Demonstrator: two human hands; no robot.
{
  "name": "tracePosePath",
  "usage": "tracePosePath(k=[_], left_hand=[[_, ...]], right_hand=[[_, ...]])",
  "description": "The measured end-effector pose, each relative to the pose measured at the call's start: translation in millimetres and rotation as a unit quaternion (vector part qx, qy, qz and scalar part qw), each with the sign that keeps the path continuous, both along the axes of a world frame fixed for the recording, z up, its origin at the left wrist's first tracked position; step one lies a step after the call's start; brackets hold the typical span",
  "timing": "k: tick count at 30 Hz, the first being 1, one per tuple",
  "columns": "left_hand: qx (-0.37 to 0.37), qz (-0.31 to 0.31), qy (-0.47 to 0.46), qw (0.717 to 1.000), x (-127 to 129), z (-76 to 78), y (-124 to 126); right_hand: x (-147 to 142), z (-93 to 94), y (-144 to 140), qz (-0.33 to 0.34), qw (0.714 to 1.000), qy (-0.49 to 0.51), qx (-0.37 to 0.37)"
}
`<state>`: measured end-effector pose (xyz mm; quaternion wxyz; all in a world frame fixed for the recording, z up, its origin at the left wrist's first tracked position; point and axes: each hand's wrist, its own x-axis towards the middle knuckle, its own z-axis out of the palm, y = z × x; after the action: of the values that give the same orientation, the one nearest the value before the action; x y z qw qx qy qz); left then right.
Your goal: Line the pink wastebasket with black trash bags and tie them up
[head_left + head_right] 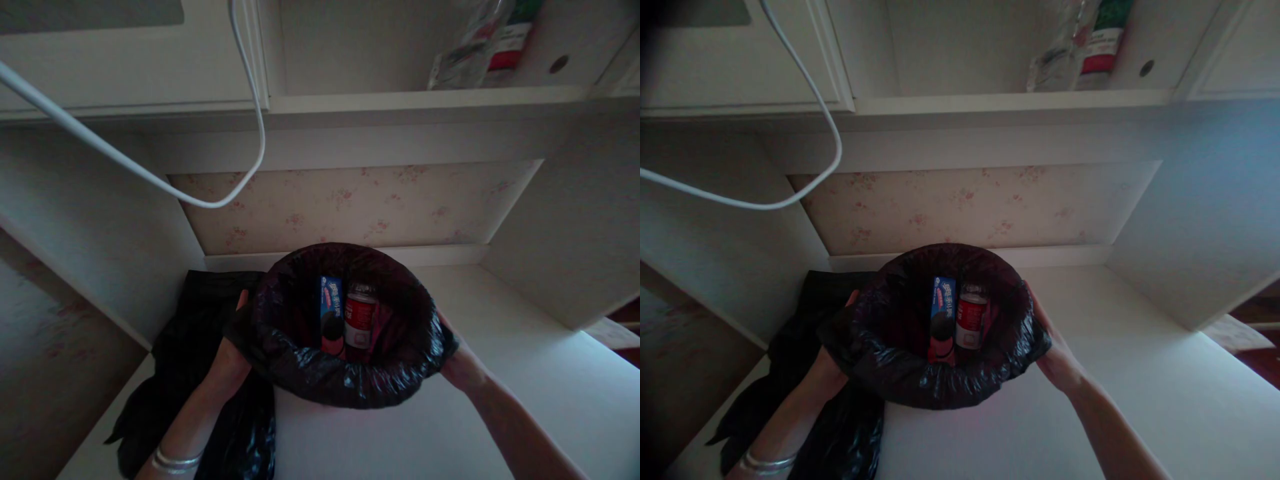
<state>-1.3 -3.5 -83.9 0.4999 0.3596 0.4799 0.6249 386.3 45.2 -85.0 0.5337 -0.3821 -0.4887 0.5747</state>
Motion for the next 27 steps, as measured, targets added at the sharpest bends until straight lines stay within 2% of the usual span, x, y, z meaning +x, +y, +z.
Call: tracePosePath(k=[3,9,12,18,23,27], left_hand=[[-0.013,-0.019,-0.003,1.000,-3.5,10.8,15.4],[0.038,-0.100,0.013,0.994,-2.7,38.3,33.9],[0.042,-0.113,0.005,0.993,-1.8,46.4,44.2],[0.068,-0.079,0.003,0.995,-3.9,55.5,62.2],[0.105,-0.107,0.008,0.989,-10.0,71.2,65.3],[0.116,-0.107,0.046,0.986,-9.6,80.9,61.1]], right_hand=[[6.1,10.1,11.7,0.018,1.000,0.009,-0.011],[8.2,40.5,28.1,0.064,0.998,-0.022,0.002],[8.9,52.9,38.5,0.088,0.996,-0.022,-0.007],[-6.0,73.3,63.3,0.064,0.995,0.051,-0.063],[-32.9,91.6,80.1,0.053,0.997,-0.006,-0.055],[-41.9,102.4,87.6,0.020,0.998,-0.017,-0.053]])
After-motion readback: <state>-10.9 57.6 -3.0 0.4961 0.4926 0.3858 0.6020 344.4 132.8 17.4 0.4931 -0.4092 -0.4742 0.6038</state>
